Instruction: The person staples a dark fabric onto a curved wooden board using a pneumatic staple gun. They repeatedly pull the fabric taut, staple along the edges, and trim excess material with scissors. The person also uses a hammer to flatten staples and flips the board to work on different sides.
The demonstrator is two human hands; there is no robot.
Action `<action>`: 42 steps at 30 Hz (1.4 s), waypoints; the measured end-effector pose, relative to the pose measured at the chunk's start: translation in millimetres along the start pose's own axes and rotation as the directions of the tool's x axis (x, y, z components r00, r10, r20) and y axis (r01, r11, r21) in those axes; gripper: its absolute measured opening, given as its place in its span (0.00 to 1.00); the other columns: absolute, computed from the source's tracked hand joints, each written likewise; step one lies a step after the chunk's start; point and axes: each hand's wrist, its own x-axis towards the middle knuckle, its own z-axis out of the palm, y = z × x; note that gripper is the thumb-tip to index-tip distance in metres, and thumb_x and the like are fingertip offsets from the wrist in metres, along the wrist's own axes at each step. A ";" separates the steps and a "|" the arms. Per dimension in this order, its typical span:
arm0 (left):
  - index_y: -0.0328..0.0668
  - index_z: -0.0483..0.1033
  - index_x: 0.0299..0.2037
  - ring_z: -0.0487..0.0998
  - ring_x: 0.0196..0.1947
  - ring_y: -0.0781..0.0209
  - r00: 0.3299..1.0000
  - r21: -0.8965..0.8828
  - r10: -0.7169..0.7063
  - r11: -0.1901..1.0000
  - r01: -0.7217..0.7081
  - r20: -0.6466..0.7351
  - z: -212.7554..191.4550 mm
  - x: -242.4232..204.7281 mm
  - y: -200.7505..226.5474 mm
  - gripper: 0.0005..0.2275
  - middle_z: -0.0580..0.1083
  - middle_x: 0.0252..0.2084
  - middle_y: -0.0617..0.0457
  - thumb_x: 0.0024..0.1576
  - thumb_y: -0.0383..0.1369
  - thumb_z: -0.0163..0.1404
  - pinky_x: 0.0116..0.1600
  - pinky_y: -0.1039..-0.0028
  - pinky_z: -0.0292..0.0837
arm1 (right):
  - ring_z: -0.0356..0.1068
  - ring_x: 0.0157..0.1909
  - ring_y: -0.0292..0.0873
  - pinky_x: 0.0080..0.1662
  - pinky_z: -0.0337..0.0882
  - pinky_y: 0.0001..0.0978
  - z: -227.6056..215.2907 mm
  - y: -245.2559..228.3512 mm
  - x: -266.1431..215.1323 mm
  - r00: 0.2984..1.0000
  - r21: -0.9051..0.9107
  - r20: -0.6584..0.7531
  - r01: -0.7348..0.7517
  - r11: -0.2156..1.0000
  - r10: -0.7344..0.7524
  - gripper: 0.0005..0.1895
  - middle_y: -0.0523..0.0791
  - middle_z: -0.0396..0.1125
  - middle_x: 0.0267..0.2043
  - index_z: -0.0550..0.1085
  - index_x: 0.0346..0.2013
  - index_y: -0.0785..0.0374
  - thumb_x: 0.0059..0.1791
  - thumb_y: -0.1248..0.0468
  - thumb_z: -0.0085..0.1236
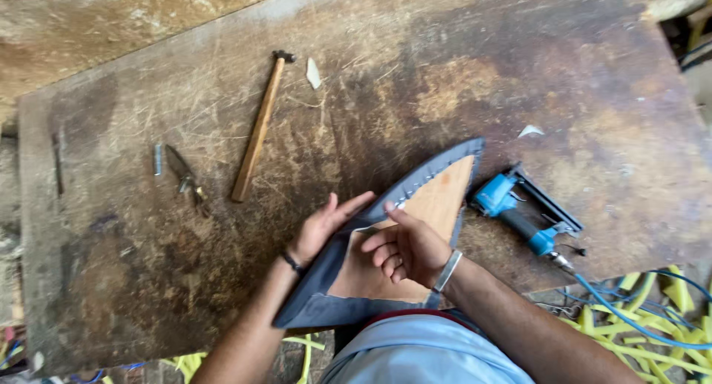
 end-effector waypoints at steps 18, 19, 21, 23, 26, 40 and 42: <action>0.54 0.39 0.80 0.75 0.45 0.68 0.949 0.302 -0.316 0.903 0.306 -0.016 -13.8 18.2 26.8 0.33 0.71 0.57 0.52 0.67 0.39 0.44 0.49 0.75 0.77 | 0.63 0.12 0.36 0.17 0.62 0.28 0.2 66.3 77.9 0.737 -0.428 0.063 0.629 0.649 -0.673 0.23 0.44 0.63 0.12 0.70 0.22 0.66 0.58 0.56 0.48; 0.58 0.40 0.80 0.75 0.40 0.66 0.933 0.403 -0.350 0.844 0.354 -0.088 -12.1 19.0 32.5 0.33 0.73 0.52 0.50 0.66 0.38 0.43 0.45 0.75 0.77 | 0.65 0.14 0.36 0.21 0.65 0.28 -2.8 59.5 77.2 0.815 -0.507 0.101 0.536 0.675 -0.571 0.21 0.45 0.66 0.14 0.73 0.25 0.66 0.57 0.56 0.49; 0.62 0.42 0.79 0.75 0.35 0.63 0.910 0.554 -0.364 0.725 0.409 -0.197 -8.0 17.1 40.4 0.34 0.75 0.46 0.48 0.62 0.34 0.44 0.42 0.74 0.76 | 0.70 0.20 0.36 0.27 0.71 0.28 -17.5 43.9 68.8 0.935 -0.656 0.134 0.333 0.677 -0.330 0.19 0.47 0.71 0.19 0.79 0.30 0.64 0.57 0.56 0.50; 0.63 0.44 0.77 0.75 0.35 0.62 0.907 0.667 -0.332 0.619 0.416 -0.258 -5.5 13.8 46.4 0.37 0.76 0.45 0.48 0.58 0.29 0.48 0.41 0.72 0.76 | 0.79 0.33 0.36 0.36 0.78 0.31 -52.7 24.6 42.4 0.853 -0.883 0.227 0.384 0.269 -0.470 0.10 0.45 0.80 0.34 0.81 0.39 0.61 0.48 0.61 0.58; 0.58 0.50 0.75 0.78 0.40 0.68 0.940 0.659 -0.254 0.670 0.341 -0.229 -3.6 12.6 48.9 0.36 0.78 0.52 0.56 0.55 0.27 0.49 0.43 0.75 0.76 | 0.80 0.36 0.47 0.46 0.78 0.42 -126.7 16.8 -16.1 0.516 -0.884 -0.446 -0.383 0.268 -0.731 0.21 0.46 0.78 0.49 0.77 0.56 0.54 0.50 0.52 0.59; 0.52 0.54 0.73 0.80 0.47 0.60 0.942 0.763 -0.174 0.554 0.333 -0.285 7.3 18.3 41.3 0.32 0.79 0.52 0.50 0.56 0.28 0.49 0.51 0.70 0.74 | 0.73 0.25 0.45 0.31 0.75 0.40 -145.7 -13.8 -66.4 0.559 -0.721 -0.674 -0.355 0.596 -0.483 0.26 0.52 0.73 0.27 0.74 0.41 0.79 0.46 0.56 0.72; 0.52 0.53 0.73 0.80 0.50 0.62 0.950 0.741 -0.175 0.595 0.310 -0.257 10.3 20.2 35.8 0.33 0.80 0.54 0.51 0.55 0.27 0.49 0.52 0.71 0.74 | 0.72 0.21 0.43 0.27 0.72 0.37 -101.0 -0.6 -80.0 0.714 -0.744 -0.540 -0.157 0.650 -0.446 0.16 0.50 0.72 0.21 0.77 0.32 0.77 0.44 0.63 0.68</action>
